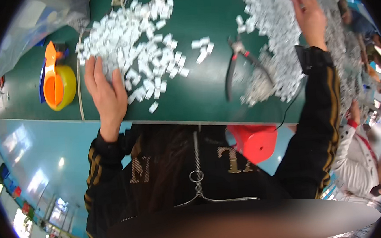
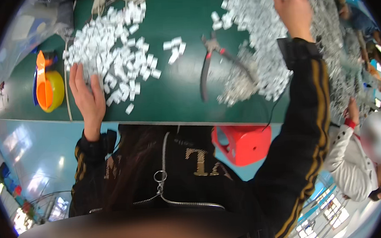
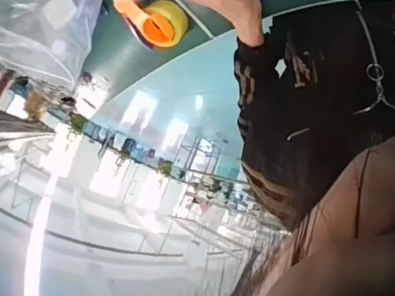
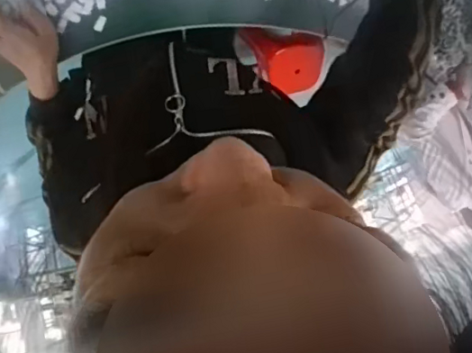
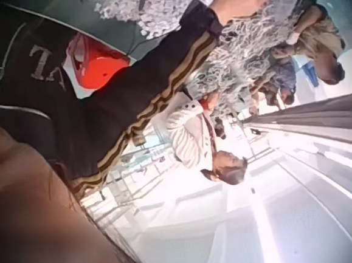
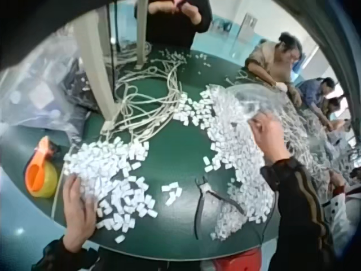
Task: Assemble small plastic components onto electrical wires at a manual assembly station.
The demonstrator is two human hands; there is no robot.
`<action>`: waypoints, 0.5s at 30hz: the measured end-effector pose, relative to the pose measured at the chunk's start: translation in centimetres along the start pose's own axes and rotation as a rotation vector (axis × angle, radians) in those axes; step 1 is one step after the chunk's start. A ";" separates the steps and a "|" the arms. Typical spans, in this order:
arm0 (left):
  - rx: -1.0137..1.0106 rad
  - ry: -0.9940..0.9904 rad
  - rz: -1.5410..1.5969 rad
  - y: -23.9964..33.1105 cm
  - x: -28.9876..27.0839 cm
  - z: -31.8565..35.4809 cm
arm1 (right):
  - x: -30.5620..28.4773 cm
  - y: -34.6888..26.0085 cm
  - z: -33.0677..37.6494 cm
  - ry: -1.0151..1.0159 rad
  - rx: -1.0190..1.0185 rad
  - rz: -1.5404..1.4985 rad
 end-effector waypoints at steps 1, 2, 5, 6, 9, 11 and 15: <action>0.030 0.055 0.016 0.0 0.0 -0.2 | -1.6 -1.4 0.7 -0.020 0.019 -0.059; 0.070 0.102 0.044 -0.3 -0.3 -0.2 | -3.5 -2.6 1.5 -0.081 0.094 -0.087; 0.172 0.184 0.007 -1.2 -0.8 -0.6 | -10.5 -10.4 3.4 -0.299 0.382 -0.103; 0.196 0.134 0.032 -1.4 -0.8 -0.5 | -12.3 -12.7 4.8 -0.422 0.537 -0.088; 0.284 0.216 0.046 -1.2 -1.1 -0.3 | -17.7 -17.5 10.9 -0.320 -0.170 -0.212; 0.349 0.218 -0.010 -1.0 -2.3 0.1 | -17.4 -20.5 16.1 -0.563 0.465 -0.705; 0.440 0.149 -0.011 0.1 -1.9 2.8 | -16.5 -26.3 24.4 -0.705 0.498 -1.000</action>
Point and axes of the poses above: each hand's wrist, its own z-axis away from the middle knuckle, its own x-axis out of the palm, y = z × x, the point moved 3 cm from there along -z, towards the middle knuckle, and after that the axes turned 3 degrees about y, right-handed, at the moved point
